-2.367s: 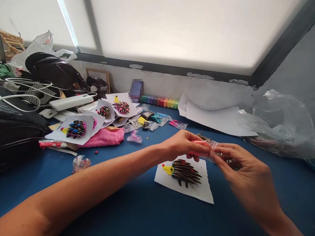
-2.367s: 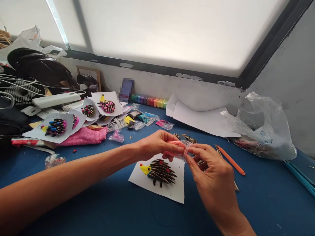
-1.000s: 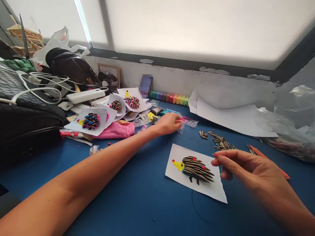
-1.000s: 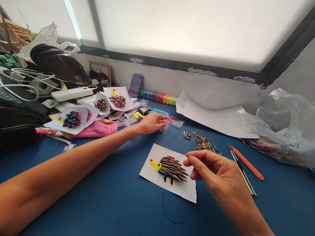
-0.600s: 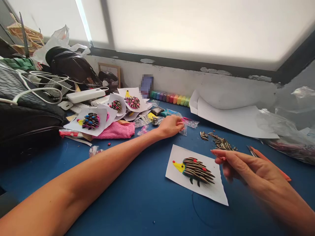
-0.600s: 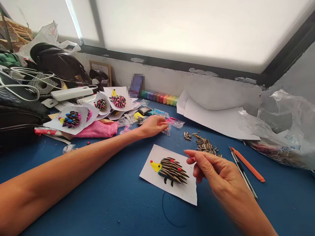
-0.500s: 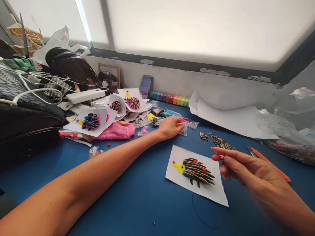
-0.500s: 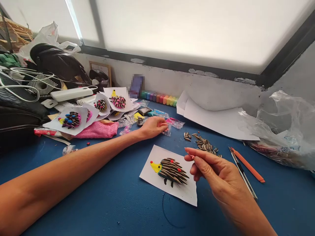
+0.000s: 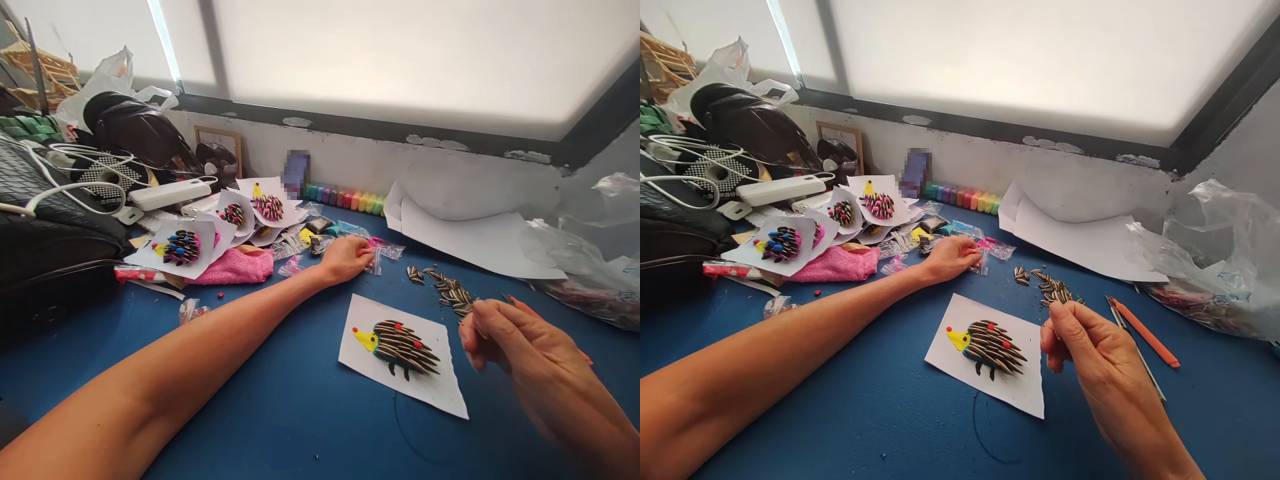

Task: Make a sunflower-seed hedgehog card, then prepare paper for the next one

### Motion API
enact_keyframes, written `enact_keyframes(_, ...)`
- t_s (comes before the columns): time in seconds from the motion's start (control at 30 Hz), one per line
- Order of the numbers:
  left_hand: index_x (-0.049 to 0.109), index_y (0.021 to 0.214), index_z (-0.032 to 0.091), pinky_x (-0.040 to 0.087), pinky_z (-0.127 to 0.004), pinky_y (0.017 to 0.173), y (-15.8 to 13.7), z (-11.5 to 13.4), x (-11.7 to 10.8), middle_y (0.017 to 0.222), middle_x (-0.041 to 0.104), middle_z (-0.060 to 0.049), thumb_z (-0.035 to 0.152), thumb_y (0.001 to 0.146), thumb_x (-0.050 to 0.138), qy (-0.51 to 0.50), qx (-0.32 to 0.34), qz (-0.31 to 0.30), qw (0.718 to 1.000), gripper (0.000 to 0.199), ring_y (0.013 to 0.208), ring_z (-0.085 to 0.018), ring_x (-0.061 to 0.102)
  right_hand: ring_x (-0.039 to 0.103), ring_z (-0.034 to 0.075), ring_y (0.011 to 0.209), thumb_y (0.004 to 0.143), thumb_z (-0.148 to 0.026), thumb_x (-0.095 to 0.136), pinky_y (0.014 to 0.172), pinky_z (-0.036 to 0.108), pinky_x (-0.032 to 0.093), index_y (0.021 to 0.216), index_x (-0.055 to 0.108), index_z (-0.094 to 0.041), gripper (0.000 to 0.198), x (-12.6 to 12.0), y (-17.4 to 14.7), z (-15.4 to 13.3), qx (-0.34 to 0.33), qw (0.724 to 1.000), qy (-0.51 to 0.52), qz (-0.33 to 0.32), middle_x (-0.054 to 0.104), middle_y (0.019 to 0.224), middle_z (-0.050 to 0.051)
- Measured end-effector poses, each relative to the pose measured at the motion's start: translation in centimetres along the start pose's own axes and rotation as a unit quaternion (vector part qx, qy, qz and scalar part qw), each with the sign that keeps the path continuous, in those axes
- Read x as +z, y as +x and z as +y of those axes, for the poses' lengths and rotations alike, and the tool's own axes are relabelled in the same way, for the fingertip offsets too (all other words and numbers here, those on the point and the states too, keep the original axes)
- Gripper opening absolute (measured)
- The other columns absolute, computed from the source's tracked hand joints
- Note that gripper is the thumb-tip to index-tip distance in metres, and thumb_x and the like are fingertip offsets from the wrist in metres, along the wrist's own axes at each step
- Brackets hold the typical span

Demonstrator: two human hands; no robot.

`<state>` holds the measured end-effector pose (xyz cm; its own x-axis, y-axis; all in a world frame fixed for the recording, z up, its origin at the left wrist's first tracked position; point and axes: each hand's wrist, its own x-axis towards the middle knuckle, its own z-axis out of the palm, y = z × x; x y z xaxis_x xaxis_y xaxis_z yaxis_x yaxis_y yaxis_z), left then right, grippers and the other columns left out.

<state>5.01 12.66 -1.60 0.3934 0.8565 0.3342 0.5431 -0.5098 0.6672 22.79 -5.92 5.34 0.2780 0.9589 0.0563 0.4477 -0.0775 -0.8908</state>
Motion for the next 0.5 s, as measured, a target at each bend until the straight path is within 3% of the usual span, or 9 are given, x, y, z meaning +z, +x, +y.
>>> enact_keyframes(0.23,0.062,0.064,0.017,0.041,-0.021,0.061,-0.04,-0.06,-0.01,0.067,0.067,-0.002,0.023,0.082,0.058,0.002,0.004,-0.001,1.0,0.019,0.067,-0.014,0.061,0.058,0.015,0.052,0.055,-0.054,0.083,0.053,0.027,0.054,0.055,0.07,-0.026,0.031,0.35,0.44,-0.11,0.032,0.999,0.013,0.016,0.059,0.048,0.0)
enact_keyframes(0.5,0.064,0.067,0.017,0.042,-0.021,0.062,-0.07,-0.09,0.04,0.07,0.069,-0.002,0.023,0.082,0.059,0.001,0.008,-0.001,1.0,0.017,0.069,-0.014,0.063,0.063,0.018,0.056,0.056,-0.066,0.077,0.058,0.032,0.06,0.078,0.083,-0.03,0.043,0.11,0.39,0.29,0.071,0.996,0.036,0.036,0.066,0.054,0.002)
